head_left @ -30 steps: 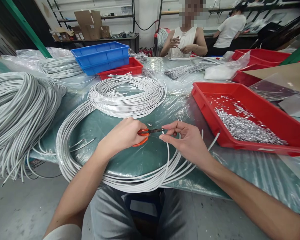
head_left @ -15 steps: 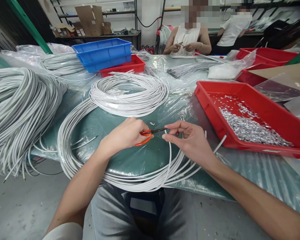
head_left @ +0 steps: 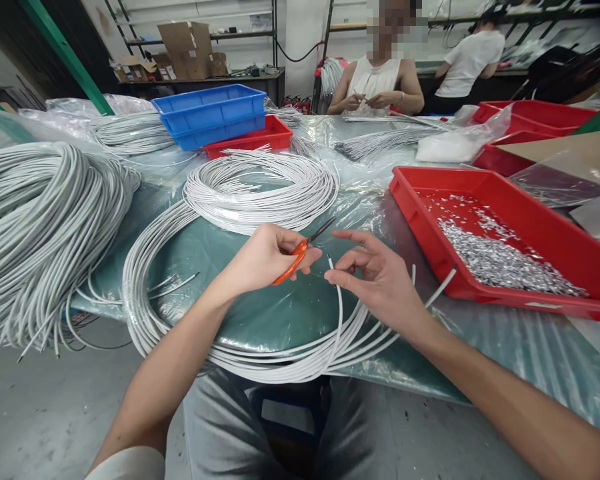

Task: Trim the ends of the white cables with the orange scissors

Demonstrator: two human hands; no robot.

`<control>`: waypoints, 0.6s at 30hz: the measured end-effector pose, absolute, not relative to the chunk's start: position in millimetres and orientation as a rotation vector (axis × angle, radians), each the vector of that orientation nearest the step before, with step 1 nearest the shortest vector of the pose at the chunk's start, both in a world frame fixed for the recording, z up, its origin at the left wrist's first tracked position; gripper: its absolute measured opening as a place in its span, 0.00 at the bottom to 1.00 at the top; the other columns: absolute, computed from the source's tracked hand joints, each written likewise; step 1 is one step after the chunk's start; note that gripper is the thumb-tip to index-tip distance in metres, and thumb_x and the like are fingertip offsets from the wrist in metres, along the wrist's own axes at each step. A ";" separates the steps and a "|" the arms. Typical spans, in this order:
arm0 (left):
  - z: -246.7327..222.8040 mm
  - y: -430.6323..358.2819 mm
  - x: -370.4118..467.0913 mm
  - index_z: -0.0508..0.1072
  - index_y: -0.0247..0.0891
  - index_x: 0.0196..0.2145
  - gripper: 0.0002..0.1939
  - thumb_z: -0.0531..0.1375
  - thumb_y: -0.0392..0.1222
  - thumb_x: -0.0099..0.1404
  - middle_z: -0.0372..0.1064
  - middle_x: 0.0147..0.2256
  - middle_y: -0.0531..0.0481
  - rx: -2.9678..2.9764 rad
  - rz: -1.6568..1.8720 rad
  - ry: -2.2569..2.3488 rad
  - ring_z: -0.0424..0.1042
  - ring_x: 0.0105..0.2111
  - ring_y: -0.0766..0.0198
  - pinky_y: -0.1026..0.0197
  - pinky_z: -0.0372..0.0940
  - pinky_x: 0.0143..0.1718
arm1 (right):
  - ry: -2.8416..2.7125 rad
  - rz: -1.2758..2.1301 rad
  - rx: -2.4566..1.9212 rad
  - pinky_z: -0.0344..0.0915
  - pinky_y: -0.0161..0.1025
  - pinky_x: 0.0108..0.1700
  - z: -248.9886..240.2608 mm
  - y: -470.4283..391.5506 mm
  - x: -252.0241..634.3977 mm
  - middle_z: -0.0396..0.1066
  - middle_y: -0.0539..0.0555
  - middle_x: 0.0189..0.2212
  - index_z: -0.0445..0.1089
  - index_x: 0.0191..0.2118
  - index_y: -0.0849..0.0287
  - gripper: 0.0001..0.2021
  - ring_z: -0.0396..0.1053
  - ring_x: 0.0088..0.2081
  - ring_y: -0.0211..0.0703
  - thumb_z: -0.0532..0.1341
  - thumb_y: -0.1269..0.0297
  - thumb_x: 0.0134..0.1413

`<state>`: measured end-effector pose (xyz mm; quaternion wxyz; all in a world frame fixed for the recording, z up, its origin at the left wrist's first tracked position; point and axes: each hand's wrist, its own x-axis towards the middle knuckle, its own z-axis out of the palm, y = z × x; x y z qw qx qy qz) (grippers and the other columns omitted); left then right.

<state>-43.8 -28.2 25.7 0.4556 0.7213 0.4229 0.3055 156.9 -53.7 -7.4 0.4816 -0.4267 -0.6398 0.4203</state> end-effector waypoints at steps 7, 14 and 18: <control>24.2 -26.6 -42.6 0.77 0.31 0.35 0.11 0.67 0.41 0.56 0.74 0.27 0.49 1.579 0.776 0.879 0.70 0.23 0.71 0.69 0.65 0.25 | -1.669 0.791 -0.966 0.66 0.43 0.42 -8.3 -61.9 155.3 0.73 0.46 0.25 0.66 0.54 0.51 0.25 0.70 0.33 0.42 0.69 0.67 0.51; 22.6 -27.5 -45.2 0.78 0.31 0.39 0.14 0.68 0.42 0.56 0.75 0.29 0.47 1.557 0.733 0.735 0.70 0.23 0.71 0.69 0.66 0.26 | -1.732 0.687 -0.904 0.68 0.42 0.45 -11.5 -66.0 155.9 0.74 0.45 0.27 0.65 0.53 0.47 0.24 0.74 0.33 0.40 0.69 0.71 0.52; 23.3 -29.9 -43.7 0.78 0.31 0.37 0.13 0.68 0.41 0.56 0.73 0.27 0.49 1.621 0.785 0.723 0.69 0.23 0.72 0.69 0.65 0.26 | -1.720 0.704 -0.923 0.68 0.42 0.43 -12.8 -64.5 156.1 0.73 0.45 0.27 0.65 0.51 0.48 0.22 0.74 0.32 0.41 0.69 0.69 0.52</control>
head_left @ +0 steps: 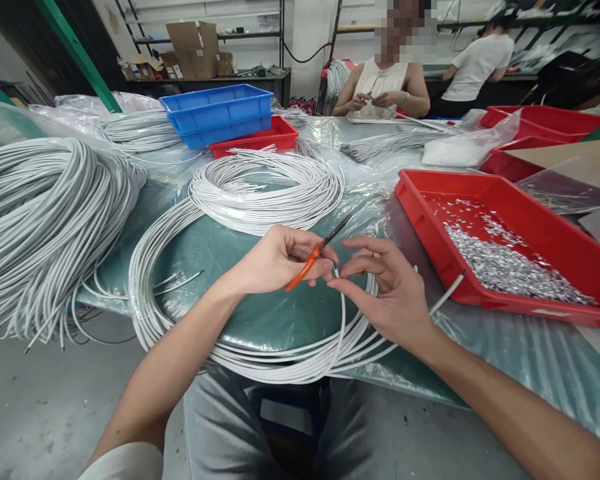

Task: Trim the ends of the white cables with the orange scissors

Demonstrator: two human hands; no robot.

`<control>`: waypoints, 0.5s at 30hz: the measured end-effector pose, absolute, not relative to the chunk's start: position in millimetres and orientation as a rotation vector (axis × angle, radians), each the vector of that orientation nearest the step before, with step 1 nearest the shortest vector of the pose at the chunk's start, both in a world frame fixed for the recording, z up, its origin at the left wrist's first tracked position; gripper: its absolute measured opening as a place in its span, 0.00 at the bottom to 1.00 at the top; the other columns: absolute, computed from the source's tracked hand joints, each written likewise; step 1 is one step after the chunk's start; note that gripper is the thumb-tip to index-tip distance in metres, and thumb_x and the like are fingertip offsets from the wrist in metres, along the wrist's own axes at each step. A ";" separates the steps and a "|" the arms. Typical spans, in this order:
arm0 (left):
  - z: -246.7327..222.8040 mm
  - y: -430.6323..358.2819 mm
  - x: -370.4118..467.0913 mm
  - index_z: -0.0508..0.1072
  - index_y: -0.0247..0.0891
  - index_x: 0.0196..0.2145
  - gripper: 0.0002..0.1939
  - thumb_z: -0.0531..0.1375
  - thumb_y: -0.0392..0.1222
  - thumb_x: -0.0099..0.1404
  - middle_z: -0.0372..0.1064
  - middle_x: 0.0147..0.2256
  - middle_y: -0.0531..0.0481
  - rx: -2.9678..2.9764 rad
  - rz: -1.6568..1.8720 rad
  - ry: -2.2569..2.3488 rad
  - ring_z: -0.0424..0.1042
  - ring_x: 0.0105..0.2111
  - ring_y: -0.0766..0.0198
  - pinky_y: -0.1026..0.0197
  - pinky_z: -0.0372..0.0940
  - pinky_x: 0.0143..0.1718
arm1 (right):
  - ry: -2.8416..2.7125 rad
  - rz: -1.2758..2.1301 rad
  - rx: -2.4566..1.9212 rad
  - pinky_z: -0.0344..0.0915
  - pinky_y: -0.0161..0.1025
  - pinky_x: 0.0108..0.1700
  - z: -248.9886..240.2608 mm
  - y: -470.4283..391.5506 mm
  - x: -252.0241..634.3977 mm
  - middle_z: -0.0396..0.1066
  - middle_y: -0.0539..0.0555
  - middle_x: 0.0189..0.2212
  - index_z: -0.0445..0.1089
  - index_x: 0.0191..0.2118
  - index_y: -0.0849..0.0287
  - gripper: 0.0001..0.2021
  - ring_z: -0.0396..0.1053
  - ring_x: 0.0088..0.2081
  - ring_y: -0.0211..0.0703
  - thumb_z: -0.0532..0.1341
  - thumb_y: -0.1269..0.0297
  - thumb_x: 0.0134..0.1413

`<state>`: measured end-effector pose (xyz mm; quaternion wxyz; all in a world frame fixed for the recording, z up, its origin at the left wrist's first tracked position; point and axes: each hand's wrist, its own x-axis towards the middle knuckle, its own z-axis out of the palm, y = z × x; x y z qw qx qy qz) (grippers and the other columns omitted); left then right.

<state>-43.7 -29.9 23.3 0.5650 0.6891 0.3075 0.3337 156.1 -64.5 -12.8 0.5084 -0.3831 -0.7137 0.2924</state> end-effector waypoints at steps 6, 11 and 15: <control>25.0 -35.3 -42.0 0.78 0.32 0.34 0.10 0.65 0.41 0.57 0.71 0.27 0.49 1.843 0.849 0.791 0.66 0.26 0.70 0.66 0.63 0.30 | -1.690 0.760 -1.005 0.67 0.43 0.42 -14.0 -62.6 156.5 0.73 0.47 0.28 0.67 0.47 0.51 0.18 0.73 0.32 0.42 0.70 0.63 0.51; 21.7 -34.6 -41.5 0.72 0.33 0.26 0.05 0.61 0.38 0.58 0.62 0.25 0.53 2.029 0.897 0.866 0.58 0.27 0.70 0.65 0.58 0.31 | -1.717 0.778 -1.056 0.65 0.44 0.41 -18.5 -57.2 158.4 0.74 0.51 0.30 0.71 0.40 0.54 0.12 0.71 0.35 0.45 0.69 0.58 0.52; 19.3 -31.9 -41.6 0.67 0.34 0.25 0.04 0.58 0.33 0.57 0.55 0.24 0.56 2.101 0.900 0.870 0.53 0.27 0.71 0.65 0.53 0.30 | -1.718 0.950 -1.048 0.63 0.41 0.37 -14.5 -53.9 157.2 0.73 0.51 0.28 0.72 0.33 0.57 0.09 0.68 0.32 0.42 0.68 0.57 0.52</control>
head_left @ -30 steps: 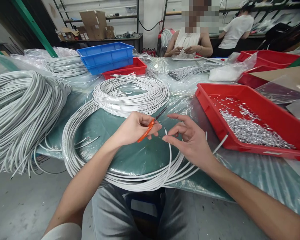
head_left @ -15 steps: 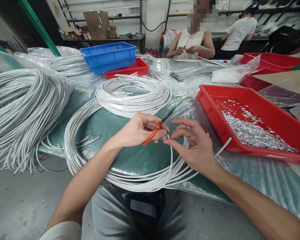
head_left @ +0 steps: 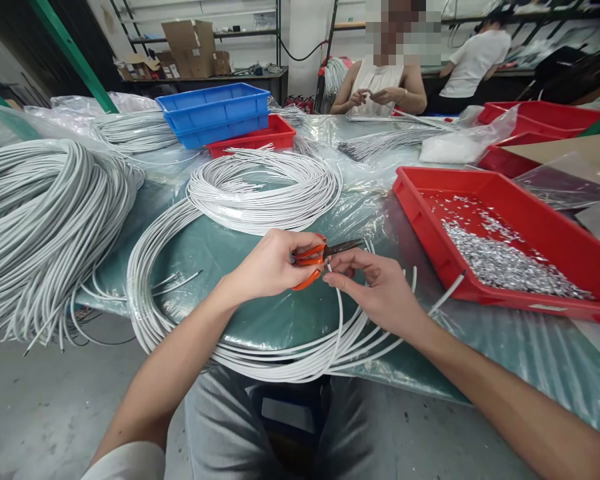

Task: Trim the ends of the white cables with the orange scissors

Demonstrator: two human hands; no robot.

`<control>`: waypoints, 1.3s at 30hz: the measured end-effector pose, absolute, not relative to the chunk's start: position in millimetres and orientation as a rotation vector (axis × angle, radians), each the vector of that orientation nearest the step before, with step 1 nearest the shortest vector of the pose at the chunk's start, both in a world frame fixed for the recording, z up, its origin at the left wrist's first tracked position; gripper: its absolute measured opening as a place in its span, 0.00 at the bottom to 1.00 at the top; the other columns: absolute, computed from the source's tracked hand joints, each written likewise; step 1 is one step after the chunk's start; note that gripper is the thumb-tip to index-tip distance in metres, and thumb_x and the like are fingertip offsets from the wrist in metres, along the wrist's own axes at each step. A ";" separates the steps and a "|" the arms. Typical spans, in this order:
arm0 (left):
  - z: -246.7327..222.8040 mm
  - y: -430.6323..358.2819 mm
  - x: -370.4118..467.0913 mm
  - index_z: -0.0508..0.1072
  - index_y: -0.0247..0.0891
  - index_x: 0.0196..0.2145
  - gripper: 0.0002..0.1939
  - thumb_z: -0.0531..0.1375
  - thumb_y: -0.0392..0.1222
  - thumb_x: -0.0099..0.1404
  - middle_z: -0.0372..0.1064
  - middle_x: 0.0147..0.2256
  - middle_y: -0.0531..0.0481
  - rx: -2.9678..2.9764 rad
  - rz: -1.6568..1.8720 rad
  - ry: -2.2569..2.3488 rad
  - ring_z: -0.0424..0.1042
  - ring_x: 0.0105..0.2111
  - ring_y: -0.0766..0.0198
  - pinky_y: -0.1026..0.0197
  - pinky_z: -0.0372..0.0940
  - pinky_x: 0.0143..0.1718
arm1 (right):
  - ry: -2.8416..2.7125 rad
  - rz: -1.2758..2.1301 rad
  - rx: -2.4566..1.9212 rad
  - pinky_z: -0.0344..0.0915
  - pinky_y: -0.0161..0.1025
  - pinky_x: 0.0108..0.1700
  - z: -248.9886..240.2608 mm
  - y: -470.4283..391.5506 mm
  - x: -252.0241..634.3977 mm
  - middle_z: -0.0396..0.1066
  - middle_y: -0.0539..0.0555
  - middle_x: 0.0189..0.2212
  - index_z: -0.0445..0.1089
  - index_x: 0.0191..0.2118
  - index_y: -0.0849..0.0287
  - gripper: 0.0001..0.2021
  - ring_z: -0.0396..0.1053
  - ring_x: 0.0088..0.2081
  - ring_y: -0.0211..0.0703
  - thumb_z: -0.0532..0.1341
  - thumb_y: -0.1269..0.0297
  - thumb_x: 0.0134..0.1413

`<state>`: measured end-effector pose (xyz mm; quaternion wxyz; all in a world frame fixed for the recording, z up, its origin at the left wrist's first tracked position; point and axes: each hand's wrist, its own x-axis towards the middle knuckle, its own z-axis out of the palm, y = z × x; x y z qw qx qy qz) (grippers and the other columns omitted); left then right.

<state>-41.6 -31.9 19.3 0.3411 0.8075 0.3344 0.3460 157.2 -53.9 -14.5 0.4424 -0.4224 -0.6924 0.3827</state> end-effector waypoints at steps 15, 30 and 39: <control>20.8 -33.5 -40.0 0.68 0.35 0.28 0.03 0.55 0.32 0.57 0.62 0.26 0.55 2.152 0.911 0.825 0.56 0.27 0.71 0.66 0.54 0.31 | -1.431 1.608 -0.962 0.62 0.41 0.40 -5.1 -51.7 160.7 0.67 0.51 0.23 0.73 0.22 0.58 0.13 0.66 0.32 0.42 0.67 0.55 0.51; 22.0 -28.7 -49.3 0.74 0.35 0.31 0.09 0.56 0.40 0.62 0.67 0.24 0.51 2.690 0.761 1.235 0.57 0.22 0.70 0.64 0.51 0.27 | -1.221 1.191 -1.030 0.66 0.42 0.43 -3.7 -55.0 155.0 0.70 0.50 0.21 0.78 0.22 0.54 0.07 0.71 0.33 0.44 0.72 0.60 0.43; 18.5 -28.1 -45.7 0.76 0.35 0.35 0.11 0.54 0.41 0.63 0.74 0.29 0.46 2.766 0.626 1.332 0.65 0.24 0.65 0.62 0.51 0.28 | -1.339 0.949 -1.085 0.63 0.41 0.32 -11.5 -54.9 157.4 0.72 0.50 0.22 0.79 0.27 0.54 0.06 0.66 0.27 0.41 0.70 0.58 0.47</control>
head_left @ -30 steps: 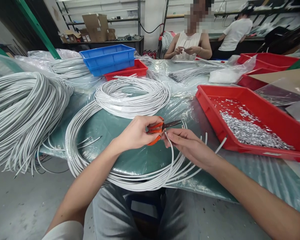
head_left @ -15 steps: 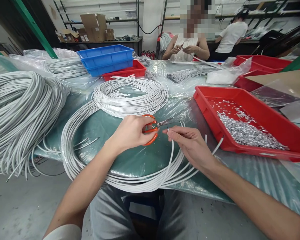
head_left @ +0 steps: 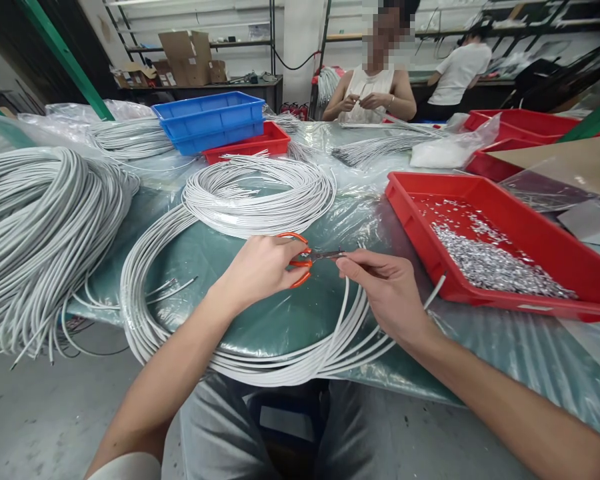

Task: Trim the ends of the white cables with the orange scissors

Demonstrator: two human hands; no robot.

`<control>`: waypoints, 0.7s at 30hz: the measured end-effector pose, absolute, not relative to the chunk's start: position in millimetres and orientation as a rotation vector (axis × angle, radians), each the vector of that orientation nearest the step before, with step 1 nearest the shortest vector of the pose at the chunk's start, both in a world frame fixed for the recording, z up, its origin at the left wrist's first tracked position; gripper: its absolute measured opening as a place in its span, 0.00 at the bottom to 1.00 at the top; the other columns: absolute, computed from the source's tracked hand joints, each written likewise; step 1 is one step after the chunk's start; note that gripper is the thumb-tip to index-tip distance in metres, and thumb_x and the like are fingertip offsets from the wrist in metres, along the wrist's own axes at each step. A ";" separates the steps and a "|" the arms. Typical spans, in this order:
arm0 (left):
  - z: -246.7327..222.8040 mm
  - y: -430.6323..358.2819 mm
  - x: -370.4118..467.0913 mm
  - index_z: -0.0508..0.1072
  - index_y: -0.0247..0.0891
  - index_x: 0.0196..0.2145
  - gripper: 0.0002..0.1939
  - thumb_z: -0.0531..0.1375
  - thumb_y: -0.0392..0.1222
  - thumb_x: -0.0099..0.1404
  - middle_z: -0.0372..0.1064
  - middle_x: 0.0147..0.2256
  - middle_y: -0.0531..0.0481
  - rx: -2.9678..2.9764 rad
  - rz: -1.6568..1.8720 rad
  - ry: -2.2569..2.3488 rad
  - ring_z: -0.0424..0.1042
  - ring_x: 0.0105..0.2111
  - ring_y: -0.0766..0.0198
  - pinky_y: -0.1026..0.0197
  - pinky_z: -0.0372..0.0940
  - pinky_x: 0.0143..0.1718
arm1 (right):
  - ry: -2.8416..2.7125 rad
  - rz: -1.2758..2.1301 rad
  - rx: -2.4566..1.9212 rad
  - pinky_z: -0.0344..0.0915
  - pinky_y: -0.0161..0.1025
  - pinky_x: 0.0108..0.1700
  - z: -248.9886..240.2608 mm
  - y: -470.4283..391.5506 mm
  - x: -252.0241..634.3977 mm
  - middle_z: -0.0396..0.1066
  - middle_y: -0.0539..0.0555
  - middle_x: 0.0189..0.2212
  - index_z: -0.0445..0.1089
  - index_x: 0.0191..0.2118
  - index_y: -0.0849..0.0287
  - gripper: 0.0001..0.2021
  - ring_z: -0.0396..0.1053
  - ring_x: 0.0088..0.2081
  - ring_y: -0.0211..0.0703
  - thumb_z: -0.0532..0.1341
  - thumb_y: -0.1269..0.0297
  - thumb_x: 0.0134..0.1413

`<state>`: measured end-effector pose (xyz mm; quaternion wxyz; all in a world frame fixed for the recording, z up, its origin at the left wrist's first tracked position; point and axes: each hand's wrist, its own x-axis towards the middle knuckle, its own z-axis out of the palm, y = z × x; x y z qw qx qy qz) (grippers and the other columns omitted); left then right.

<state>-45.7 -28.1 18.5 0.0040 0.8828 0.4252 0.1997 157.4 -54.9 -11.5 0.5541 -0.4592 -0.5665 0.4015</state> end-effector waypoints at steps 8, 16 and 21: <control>17.6 -29.6 -45.6 0.75 0.36 0.35 0.12 0.54 0.43 0.65 0.72 0.26 0.47 2.804 0.553 1.403 0.66 0.24 0.64 0.61 0.50 0.27 | -1.363 0.904 -1.114 0.62 0.41 0.31 -10.3 -56.9 157.4 0.72 0.50 0.22 0.79 0.27 0.53 0.05 0.66 0.26 0.41 0.70 0.59 0.49; 19.1 -31.9 -44.8 0.75 0.34 0.37 0.14 0.54 0.45 0.68 0.74 0.30 0.46 2.818 0.485 1.413 0.69 0.25 0.63 0.61 0.51 0.27 | -1.405 0.841 -1.173 0.60 0.40 0.29 -9.6 -58.3 156.8 0.72 0.50 0.21 0.78 0.26 0.55 0.06 0.65 0.25 0.40 0.69 0.60 0.50; 19.6 -34.5 -43.4 0.74 0.34 0.37 0.15 0.54 0.48 0.69 0.74 0.32 0.47 2.854 0.466 1.446 0.70 0.26 0.63 0.60 0.49 0.26 | -1.433 0.802 -1.194 0.60 0.39 0.27 -10.6 -58.0 155.8 0.71 0.50 0.21 0.77 0.26 0.57 0.07 0.64 0.24 0.40 0.68 0.61 0.50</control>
